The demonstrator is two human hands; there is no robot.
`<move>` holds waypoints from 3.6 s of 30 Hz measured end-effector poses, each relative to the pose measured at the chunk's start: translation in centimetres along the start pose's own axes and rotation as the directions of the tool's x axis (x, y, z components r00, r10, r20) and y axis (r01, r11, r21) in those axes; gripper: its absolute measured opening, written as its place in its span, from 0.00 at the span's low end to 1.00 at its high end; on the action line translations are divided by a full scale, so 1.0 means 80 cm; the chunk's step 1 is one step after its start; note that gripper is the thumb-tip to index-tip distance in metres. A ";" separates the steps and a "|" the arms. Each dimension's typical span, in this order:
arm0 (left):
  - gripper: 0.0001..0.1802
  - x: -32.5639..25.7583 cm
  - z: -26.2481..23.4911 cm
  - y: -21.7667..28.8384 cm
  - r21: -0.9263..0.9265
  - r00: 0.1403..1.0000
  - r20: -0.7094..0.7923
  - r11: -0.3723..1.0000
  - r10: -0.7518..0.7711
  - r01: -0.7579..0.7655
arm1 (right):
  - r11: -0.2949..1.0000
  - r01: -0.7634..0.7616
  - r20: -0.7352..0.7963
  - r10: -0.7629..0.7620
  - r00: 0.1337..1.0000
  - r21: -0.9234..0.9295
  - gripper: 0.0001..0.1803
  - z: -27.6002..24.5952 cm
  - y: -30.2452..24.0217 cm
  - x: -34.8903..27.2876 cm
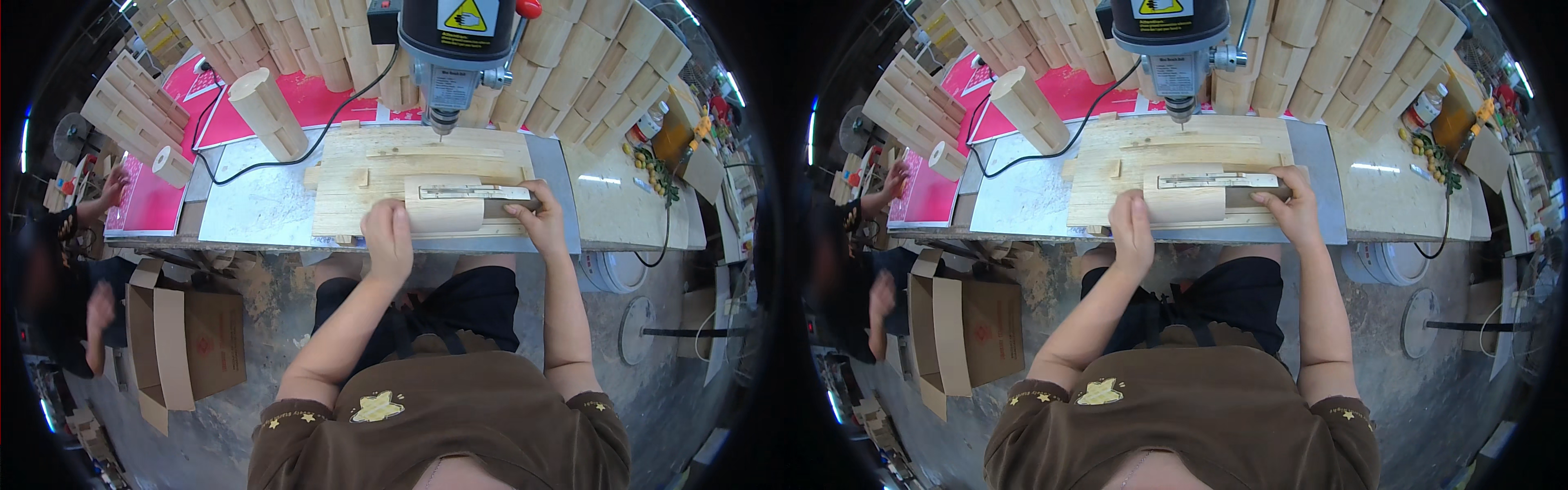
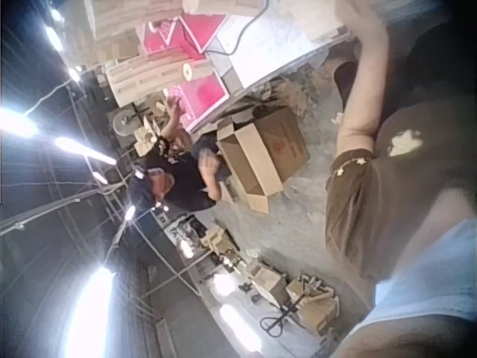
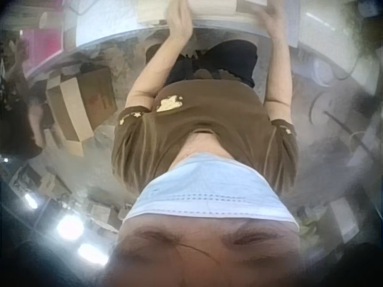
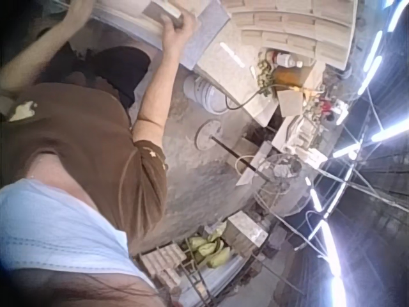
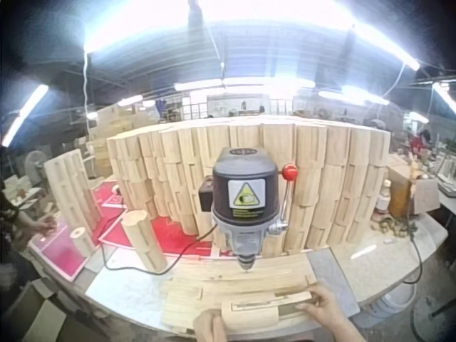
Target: The recorder uses a drill press to make holes in cylindrical wooden blocks and organizes the finished pieces.
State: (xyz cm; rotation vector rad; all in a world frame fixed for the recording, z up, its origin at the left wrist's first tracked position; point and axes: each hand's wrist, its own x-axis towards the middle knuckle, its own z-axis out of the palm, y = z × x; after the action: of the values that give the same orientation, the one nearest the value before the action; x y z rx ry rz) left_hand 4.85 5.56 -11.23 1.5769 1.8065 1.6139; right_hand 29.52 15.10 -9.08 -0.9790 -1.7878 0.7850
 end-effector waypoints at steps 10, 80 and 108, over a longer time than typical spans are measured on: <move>0.38 0.054 -0.003 -0.013 0.258 0.974 0.206 0.955 0.092 -0.144 | 0.994 -0.016 -0.078 0.008 0.997 -0.112 0.19 0.024 0.015 0.074; 0.27 0.077 0.020 -0.040 0.328 0.957 0.246 0.916 0.155 -0.232 | 0.818 0.133 -0.170 -0.270 0.948 -0.559 0.20 -0.017 -0.203 0.232; 0.35 0.066 0.014 -0.033 0.307 0.978 0.187 0.940 0.091 -0.146 | 0.871 0.344 -0.324 -0.457 0.828 -0.350 0.09 0.005 -0.135 0.146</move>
State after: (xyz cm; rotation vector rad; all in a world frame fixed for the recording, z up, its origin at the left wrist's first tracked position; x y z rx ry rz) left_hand 2.26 11.01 -11.48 1.9316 1.9881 1.2291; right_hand 23.03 20.07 4.61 -0.8158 -1.6786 0.0514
